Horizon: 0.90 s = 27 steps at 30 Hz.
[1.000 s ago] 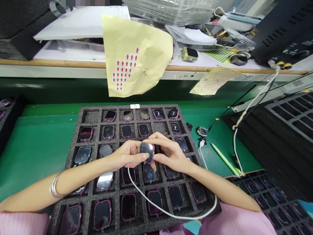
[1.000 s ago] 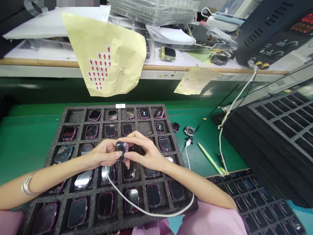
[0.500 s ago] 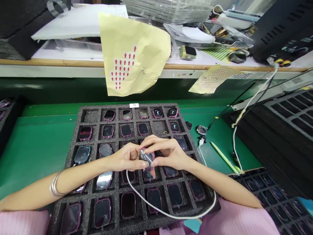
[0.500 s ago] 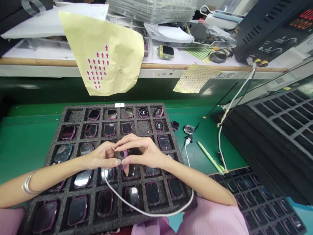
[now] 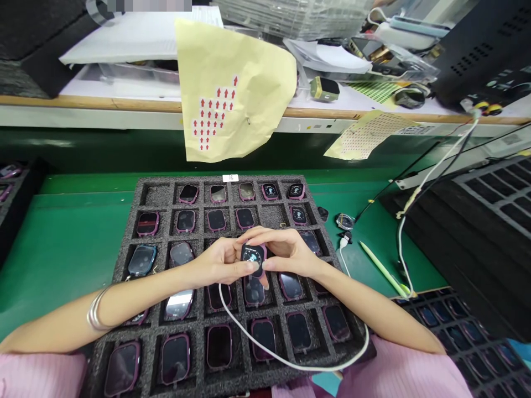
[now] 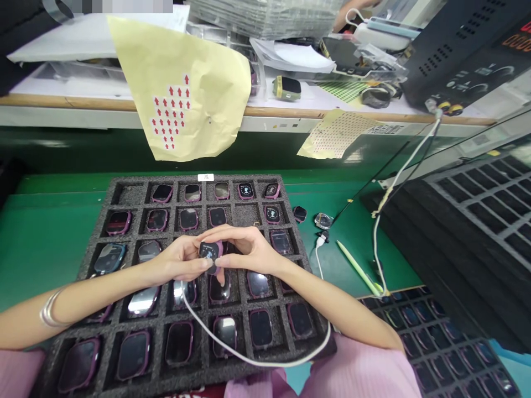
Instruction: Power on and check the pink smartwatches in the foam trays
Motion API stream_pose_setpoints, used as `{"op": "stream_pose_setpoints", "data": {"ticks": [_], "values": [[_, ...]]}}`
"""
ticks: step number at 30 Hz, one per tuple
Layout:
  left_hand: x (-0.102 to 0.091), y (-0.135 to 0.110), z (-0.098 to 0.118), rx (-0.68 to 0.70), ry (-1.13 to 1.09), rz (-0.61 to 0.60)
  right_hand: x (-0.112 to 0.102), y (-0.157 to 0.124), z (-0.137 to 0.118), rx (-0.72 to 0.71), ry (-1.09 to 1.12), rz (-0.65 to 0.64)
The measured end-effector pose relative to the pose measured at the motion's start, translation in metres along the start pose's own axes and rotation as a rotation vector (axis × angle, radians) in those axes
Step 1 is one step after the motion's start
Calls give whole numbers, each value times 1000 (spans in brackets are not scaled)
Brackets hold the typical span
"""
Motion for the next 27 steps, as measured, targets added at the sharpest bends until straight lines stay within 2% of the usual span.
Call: {"op": "stream_pose_setpoints", "data": {"ticks": [7,9,11,15,18,21,27], "values": [[-6,-2,-1,-21,97,54,-1,0,1,12,-52,-25],[-6,-1,0,-21,102,63,0,0,-4,-11,-127,-32],[-10,-1,0,-16,88,109,0,-2,-12,-48,-320,-1],[-25,0,-4,-24,92,274,3,-8,-25,-72,-917,98],[-26,2,-5,19,86,268,6,-10,-23,-31,-1146,125],[-23,2,-6,39,94,233,8,-11,-19,-15,-1196,125],[-24,0,-9,26,195,239,8,-11,-15,-30,-1223,157]]}}
Point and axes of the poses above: each hand's wrist, its own y-axis towards the middle knuckle, its own x-axis out of the palm, z = x × y, the point moved 10 cm from there along y, towards the middle knuckle, and after that the axes turned 4 degrees about -z, right-handed, at the moved point
